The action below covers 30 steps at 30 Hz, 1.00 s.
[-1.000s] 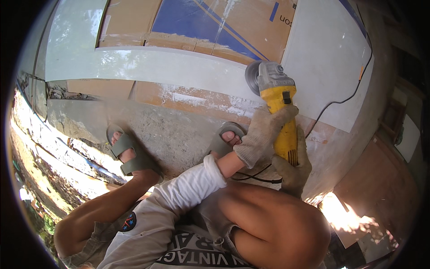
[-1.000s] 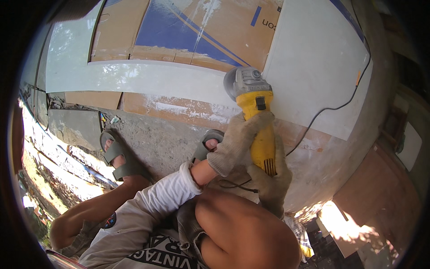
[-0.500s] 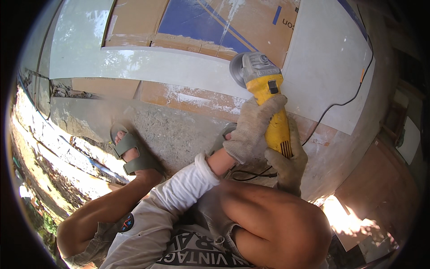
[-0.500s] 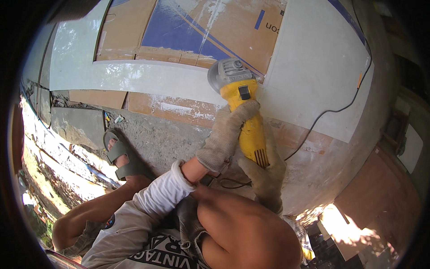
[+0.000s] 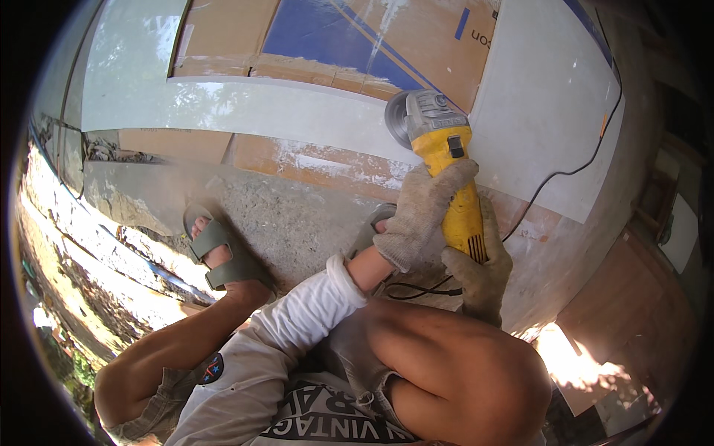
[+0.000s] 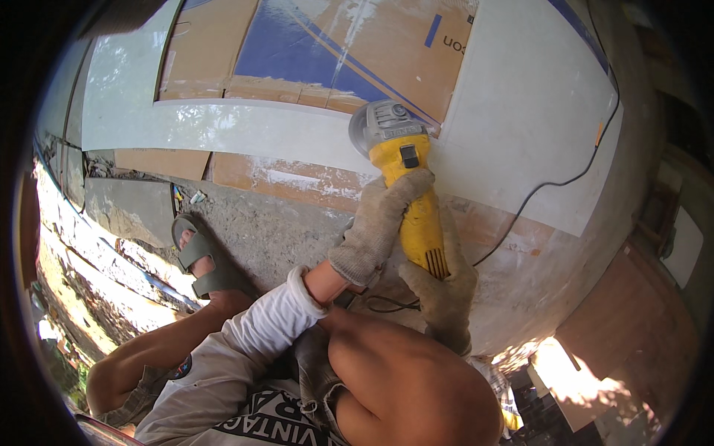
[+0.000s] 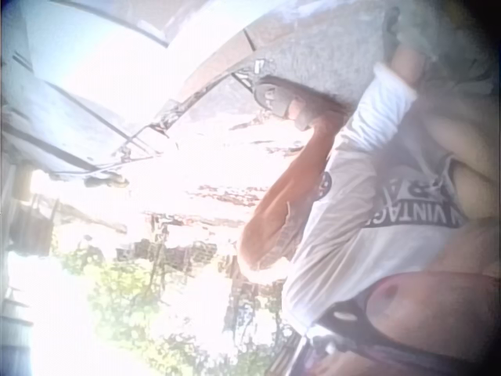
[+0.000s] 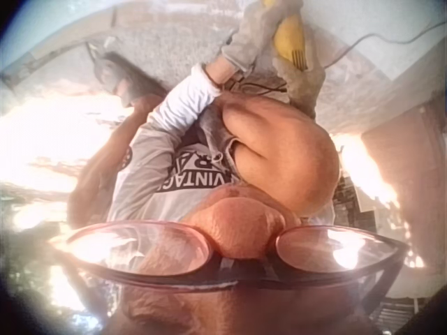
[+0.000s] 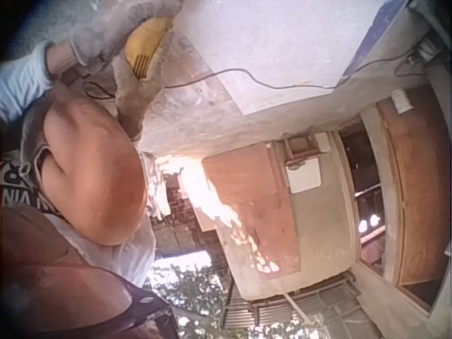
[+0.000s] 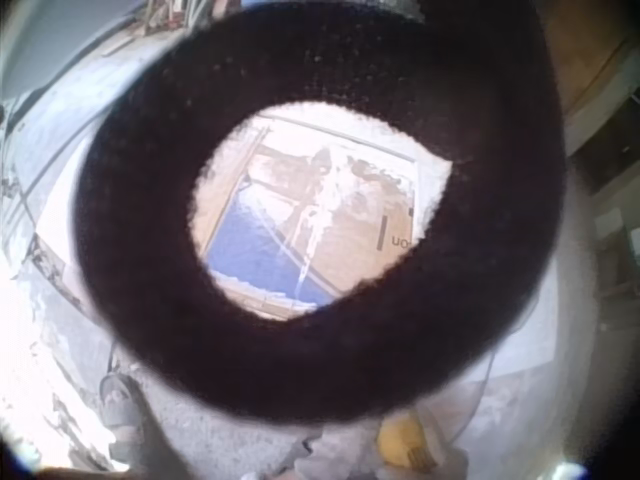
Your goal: The person uses a yellow angle grinder to grind the edge of a white ceramic tile laid on a cardboard-covered floor. The person sits cross-legged and moves the grinder along the tile edge, generating dust.
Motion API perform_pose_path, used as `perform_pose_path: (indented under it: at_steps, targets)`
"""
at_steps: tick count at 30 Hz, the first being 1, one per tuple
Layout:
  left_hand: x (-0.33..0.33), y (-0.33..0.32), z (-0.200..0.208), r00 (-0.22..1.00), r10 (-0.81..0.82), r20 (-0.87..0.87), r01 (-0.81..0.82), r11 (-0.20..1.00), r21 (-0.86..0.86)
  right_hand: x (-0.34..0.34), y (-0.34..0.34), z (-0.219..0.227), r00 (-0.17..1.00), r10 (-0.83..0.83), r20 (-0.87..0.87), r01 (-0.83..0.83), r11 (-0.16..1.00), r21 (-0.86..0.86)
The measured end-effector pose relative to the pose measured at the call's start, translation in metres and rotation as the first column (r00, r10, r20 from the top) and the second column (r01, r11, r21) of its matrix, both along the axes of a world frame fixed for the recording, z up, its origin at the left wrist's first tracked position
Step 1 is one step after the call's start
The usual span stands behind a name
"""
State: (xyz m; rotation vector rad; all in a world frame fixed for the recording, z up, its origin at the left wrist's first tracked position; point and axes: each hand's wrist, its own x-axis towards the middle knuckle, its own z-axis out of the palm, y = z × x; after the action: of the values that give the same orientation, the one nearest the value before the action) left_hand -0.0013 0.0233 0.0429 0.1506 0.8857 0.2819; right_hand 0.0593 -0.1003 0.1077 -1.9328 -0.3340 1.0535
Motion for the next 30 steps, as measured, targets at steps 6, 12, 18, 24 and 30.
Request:
perform_pose_path:
  at_steps: [6,12,18,24,30]
  targets:
    - [-0.001,-0.002,-0.001,0.997,-0.074,-0.026,0.076,0.995,0.065,0.003,-0.006,-0.001,1.0,0.016,-0.001,-0.016,1.0,-0.011]
    - [0.005,-0.005,-0.005,0.995,-0.092,-0.044,0.095,0.992,0.085,0.005,-0.01,-0.001,1.0,-0.015,-0.006,0.015,1.0,-0.024]
    - [0.006,-0.007,-0.01,0.992,-0.115,-0.051,0.121,0.983,0.136,0.007,-0.013,-0.001,1.0,0.0,0.007,0.0,0.999,-0.038]
    - [0.008,-0.009,-0.011,0.995,-0.095,-0.042,0.098,0.991,0.093,0.007,-0.01,0.0,1.0,-0.01,0.005,0.01,1.0,-0.004]
    - [0.013,-0.011,-0.012,0.996,-0.075,-0.039,0.079,0.993,0.088,0.008,-0.008,0.004,1.0,-0.006,0.006,0.006,0.999,-0.031]
